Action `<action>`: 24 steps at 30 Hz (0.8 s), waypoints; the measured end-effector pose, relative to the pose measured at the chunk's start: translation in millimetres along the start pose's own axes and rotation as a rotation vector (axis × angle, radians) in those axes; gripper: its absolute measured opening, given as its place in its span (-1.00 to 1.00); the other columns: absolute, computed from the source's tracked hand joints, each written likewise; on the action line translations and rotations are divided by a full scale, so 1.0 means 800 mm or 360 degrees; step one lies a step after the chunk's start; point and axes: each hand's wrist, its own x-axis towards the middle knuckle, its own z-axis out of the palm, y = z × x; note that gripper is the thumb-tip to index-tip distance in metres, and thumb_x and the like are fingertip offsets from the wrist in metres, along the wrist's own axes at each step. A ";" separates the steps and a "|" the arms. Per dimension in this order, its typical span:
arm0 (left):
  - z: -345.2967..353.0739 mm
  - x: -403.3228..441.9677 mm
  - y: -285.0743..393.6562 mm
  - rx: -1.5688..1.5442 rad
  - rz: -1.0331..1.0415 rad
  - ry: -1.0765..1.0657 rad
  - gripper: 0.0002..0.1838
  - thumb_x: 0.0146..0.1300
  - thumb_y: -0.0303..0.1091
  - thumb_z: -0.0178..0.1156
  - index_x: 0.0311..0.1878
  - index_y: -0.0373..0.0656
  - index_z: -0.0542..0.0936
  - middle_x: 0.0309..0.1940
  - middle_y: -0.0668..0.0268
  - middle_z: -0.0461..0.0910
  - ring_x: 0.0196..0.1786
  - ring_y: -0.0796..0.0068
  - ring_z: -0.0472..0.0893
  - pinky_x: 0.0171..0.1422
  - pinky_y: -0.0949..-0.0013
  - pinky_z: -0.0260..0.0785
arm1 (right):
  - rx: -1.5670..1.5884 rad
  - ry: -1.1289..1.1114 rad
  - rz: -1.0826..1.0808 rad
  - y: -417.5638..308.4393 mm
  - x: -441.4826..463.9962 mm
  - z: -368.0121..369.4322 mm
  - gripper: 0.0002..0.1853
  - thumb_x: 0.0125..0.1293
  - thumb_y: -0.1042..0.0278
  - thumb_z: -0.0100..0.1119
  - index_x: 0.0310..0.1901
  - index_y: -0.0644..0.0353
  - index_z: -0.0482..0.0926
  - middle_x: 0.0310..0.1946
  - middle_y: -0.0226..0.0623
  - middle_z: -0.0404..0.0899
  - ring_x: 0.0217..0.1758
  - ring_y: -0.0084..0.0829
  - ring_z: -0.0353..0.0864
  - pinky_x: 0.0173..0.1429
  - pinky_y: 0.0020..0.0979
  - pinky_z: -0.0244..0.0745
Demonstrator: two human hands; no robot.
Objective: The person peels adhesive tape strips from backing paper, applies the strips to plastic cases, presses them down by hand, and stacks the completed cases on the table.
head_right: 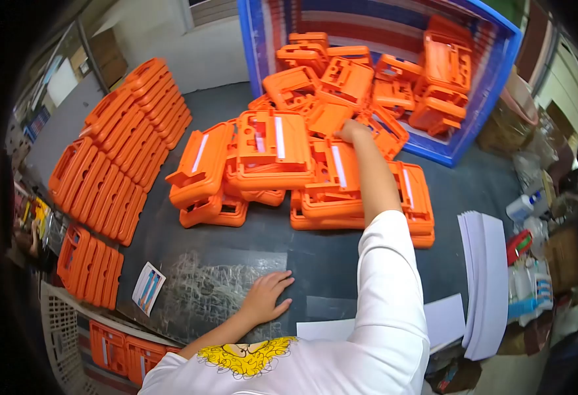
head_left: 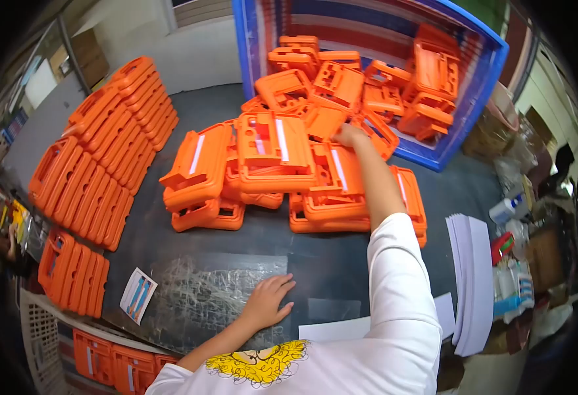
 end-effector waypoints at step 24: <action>-0.010 0.008 0.007 -0.0034 -0.0102 -0.0103 -0.44 0.19 -0.16 0.26 0.25 -0.12 0.49 0.34 0.22 0.41 0.36 0.14 0.38 0.42 0.04 0.19 | 0.1851 -0.0446 0.0305 -0.001 0.050 0.030 -0.38 0.35 -0.20 0.18 0.25 0.10 0.51 0.07 -0.18 0.65 0.03 -0.26 0.69 0.02 -0.24 0.61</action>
